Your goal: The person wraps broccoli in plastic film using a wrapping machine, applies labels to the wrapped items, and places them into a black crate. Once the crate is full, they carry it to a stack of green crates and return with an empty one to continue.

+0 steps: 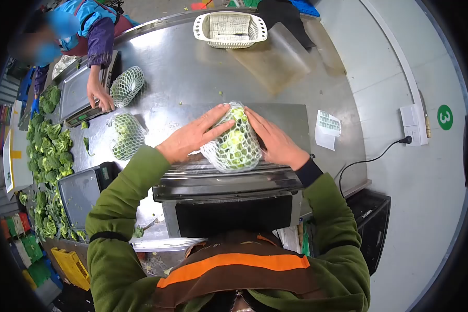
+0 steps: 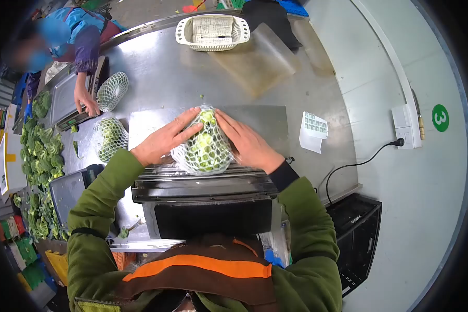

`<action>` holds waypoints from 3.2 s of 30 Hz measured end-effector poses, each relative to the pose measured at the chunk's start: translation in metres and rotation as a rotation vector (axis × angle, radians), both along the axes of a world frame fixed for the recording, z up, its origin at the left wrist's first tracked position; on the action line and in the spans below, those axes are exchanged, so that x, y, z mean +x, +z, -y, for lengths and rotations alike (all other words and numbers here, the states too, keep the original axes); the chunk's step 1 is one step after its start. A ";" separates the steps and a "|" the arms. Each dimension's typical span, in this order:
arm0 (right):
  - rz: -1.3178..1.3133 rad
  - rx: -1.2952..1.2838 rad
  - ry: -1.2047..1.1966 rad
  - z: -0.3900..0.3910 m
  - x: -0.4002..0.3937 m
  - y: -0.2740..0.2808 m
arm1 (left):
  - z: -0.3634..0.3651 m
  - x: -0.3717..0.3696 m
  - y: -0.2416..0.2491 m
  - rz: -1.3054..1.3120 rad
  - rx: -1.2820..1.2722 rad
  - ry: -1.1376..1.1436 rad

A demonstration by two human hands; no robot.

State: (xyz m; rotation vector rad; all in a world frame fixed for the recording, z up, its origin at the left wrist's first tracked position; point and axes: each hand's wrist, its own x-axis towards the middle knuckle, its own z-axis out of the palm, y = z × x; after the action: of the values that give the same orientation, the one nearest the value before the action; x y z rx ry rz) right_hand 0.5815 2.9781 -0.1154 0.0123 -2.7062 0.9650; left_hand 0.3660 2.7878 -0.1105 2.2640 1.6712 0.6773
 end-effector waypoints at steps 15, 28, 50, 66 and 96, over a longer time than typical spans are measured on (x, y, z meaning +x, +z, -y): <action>0.727 -1.194 -0.154 0.110 0.165 0.034 | 0.141 0.174 0.030 1.318 -0.639 0.495; 0.417 -1.429 -0.781 0.227 0.262 -0.020 | 0.239 0.242 0.005 2.072 -0.811 0.930; 0.633 -1.606 -0.564 0.274 0.239 -0.136 | 0.240 0.330 -0.170 1.183 -0.337 0.710; 0.594 -1.246 -0.009 0.249 0.230 -0.034 | 0.220 0.274 -0.006 1.480 -0.541 0.561; 0.766 -0.608 -0.073 0.240 0.115 -0.013 | 0.274 0.255 0.046 0.926 -0.051 1.047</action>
State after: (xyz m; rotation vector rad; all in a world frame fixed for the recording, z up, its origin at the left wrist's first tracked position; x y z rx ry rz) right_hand 0.6968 2.7379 -0.1285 -0.6967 -2.8333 2.0567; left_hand 0.6213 2.5139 -0.0645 0.5895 2.0900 1.5135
